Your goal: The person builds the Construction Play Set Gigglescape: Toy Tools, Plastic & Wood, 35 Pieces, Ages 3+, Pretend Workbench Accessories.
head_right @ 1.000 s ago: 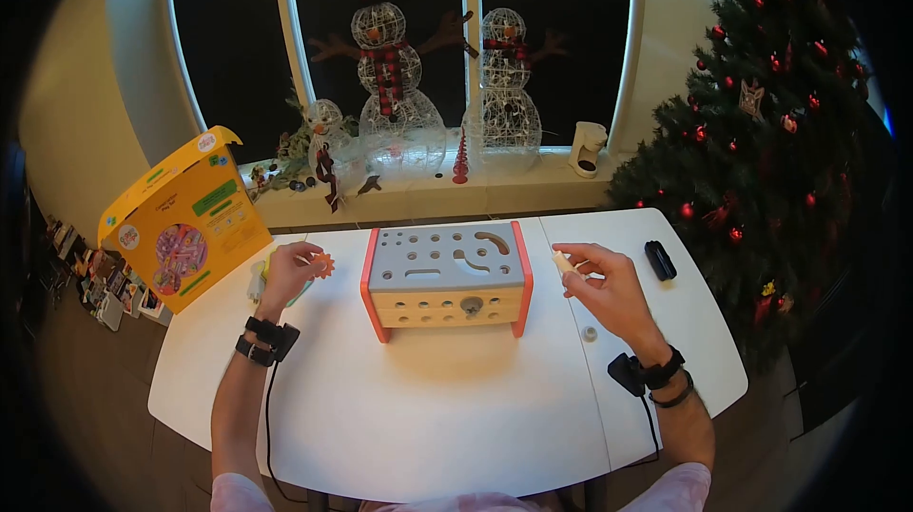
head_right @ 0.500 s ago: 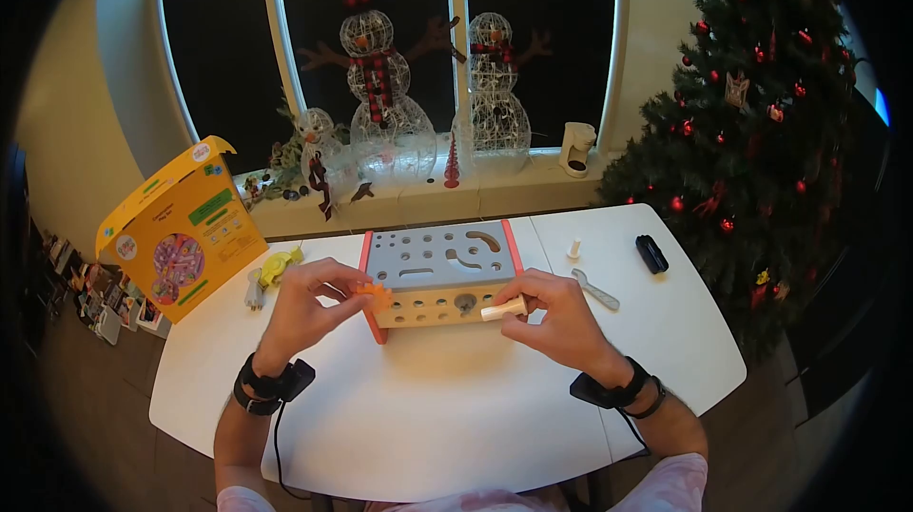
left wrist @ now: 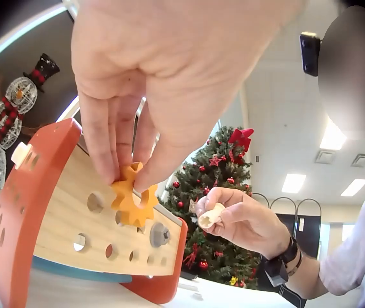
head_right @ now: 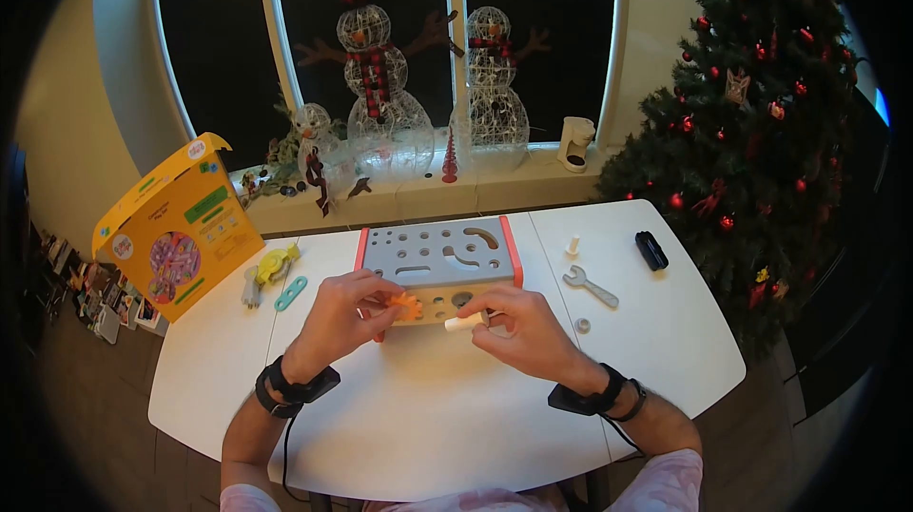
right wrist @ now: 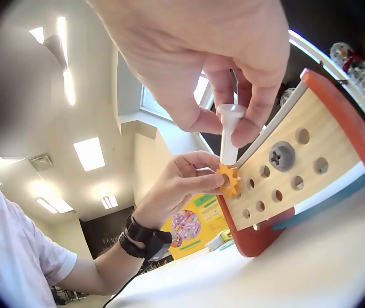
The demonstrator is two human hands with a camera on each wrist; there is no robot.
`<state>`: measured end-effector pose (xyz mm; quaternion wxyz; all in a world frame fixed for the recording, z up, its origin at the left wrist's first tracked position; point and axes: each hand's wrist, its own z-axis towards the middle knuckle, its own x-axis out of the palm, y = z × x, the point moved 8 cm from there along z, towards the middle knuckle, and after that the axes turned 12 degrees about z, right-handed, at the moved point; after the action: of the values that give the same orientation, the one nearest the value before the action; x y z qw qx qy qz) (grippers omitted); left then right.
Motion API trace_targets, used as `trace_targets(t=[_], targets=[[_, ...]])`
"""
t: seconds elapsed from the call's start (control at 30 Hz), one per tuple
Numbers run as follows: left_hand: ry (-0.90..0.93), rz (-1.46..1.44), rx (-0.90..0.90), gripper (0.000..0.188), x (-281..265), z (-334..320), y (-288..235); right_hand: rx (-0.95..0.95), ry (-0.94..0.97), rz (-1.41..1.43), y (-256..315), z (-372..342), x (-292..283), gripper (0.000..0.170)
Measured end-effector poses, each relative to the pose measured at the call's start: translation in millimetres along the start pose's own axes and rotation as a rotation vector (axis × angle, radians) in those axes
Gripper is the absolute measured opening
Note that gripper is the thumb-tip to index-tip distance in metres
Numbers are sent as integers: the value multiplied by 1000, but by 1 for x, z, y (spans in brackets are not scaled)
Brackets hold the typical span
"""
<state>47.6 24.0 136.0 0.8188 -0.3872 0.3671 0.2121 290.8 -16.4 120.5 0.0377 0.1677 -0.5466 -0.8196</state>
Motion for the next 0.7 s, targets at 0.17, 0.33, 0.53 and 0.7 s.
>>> trace_targets(t=[0.17,0.33,0.53,0.7], targets=[[22,-19,-30,19,4,0,0,9,64,18,13,1,15,24],[25,-31,-52,19,9,0,1,-134,130,-37,16,3,31,28],[-2,-32,-12,17,14,2,3,-253,188,-246,10,13,52,27],[-30,-28,45,16,14,1,1,-267,168,-313,-1,27,62,23]])
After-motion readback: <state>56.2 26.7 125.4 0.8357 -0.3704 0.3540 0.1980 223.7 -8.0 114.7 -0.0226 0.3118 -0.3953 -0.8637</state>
